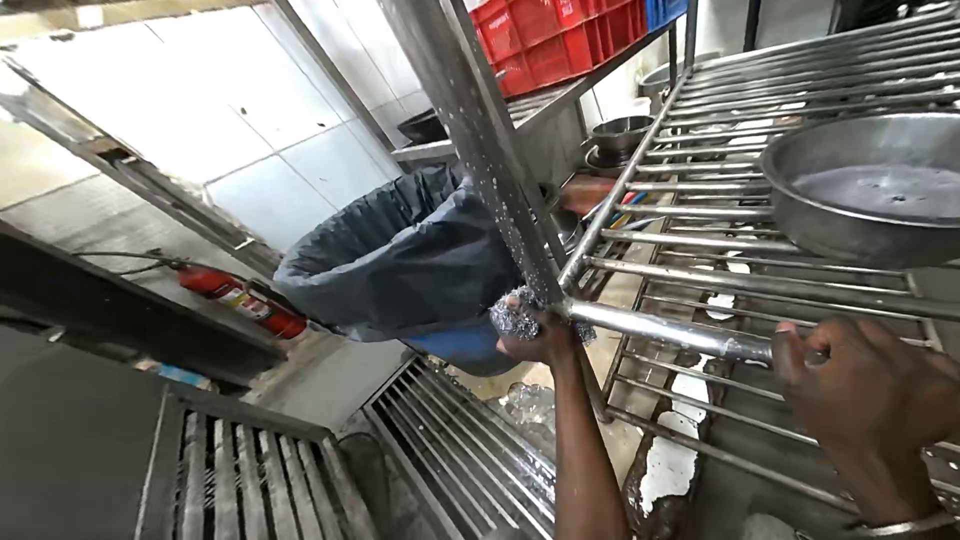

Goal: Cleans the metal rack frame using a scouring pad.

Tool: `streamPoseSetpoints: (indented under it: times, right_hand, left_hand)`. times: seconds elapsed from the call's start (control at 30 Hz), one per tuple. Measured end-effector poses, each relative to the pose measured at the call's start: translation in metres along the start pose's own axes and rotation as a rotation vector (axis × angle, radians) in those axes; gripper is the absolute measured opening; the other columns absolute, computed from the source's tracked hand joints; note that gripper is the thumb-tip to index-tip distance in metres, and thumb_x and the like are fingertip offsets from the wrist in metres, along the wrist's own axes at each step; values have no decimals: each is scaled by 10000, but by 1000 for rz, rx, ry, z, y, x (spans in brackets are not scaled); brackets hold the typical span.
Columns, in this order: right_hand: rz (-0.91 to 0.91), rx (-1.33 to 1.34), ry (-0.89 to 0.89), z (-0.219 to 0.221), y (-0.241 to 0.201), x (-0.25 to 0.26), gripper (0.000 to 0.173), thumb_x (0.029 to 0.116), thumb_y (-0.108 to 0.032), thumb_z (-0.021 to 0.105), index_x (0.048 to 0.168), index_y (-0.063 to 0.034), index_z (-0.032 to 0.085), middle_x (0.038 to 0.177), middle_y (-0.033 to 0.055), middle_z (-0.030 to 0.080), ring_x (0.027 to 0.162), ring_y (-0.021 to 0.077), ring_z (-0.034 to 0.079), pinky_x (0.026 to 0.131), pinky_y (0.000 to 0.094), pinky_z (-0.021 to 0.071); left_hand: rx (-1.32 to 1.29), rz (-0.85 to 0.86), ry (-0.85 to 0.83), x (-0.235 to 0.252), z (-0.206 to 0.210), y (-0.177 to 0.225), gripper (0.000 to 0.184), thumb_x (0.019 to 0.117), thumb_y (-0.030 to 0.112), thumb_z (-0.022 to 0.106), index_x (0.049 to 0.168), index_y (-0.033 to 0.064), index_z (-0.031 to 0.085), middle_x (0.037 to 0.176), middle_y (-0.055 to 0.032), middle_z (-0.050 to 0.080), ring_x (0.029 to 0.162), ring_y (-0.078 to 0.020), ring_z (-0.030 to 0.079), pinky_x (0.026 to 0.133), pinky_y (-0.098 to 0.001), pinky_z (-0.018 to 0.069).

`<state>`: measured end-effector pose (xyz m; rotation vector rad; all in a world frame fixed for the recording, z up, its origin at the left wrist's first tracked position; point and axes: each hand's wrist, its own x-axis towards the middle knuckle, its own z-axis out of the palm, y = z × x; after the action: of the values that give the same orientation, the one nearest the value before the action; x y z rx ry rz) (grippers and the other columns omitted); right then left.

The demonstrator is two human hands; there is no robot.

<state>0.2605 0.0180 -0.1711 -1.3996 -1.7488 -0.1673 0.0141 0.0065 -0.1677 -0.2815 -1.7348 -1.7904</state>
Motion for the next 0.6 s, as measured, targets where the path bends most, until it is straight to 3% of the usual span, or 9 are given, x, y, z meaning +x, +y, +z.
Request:
streamPoseSetpoints:
  times: [0.1,0.2,0.33,0.43,0.5,0.6]
  right_hand:
    - [30,32,-6,5,1,1,558,956,-446,421,705,33,558,731,280,613,689,516,626,625,682,401]
    - [20,26,9,6,1,-2,560,959,-453,422,697,22,562,728,260,616,671,497,625,616,668,402]
    - [18,-1,-51,1,-1,3,495,968,-421,477,743,-11,640,768,227,663,739,455,676,698,654,449]
    - [43,27,-23,4,-1,4,465,950,-382,513,769,22,658,790,259,661,758,474,668,723,663,442]
    - [87,41,-68,2,-3,5,441,944,-378,534,812,22,665,845,260,669,807,486,664,731,674,440]
    - [48,13,5,11,0,0,472,941,-407,515,757,10,637,780,242,656,730,472,656,666,651,444]
  left_hand:
    - [63,-42,-47,-11,-8,-18,498,999,190,634,1251,-227,530,1166,-378,611,1123,-410,610,1031,-429,474]
    - [155,-55,-138,-27,-18,-37,467,975,194,661,1256,-169,574,1201,-380,606,1171,-503,572,1041,-555,445]
    - [48,40,15,-7,-1,-8,464,972,181,655,1207,-210,567,1095,-350,637,1054,-394,630,995,-424,494]
    - [-64,-24,43,-7,1,1,520,977,150,647,1266,-248,477,1163,-356,597,1106,-312,611,1021,-332,481]
    - [-61,-45,32,-18,1,-14,538,974,145,646,1292,-238,442,1195,-336,575,1127,-271,595,1018,-296,483]
    - [148,-40,-28,-30,-6,-46,488,995,199,635,1254,-201,527,1187,-384,592,1169,-459,580,1044,-477,464]
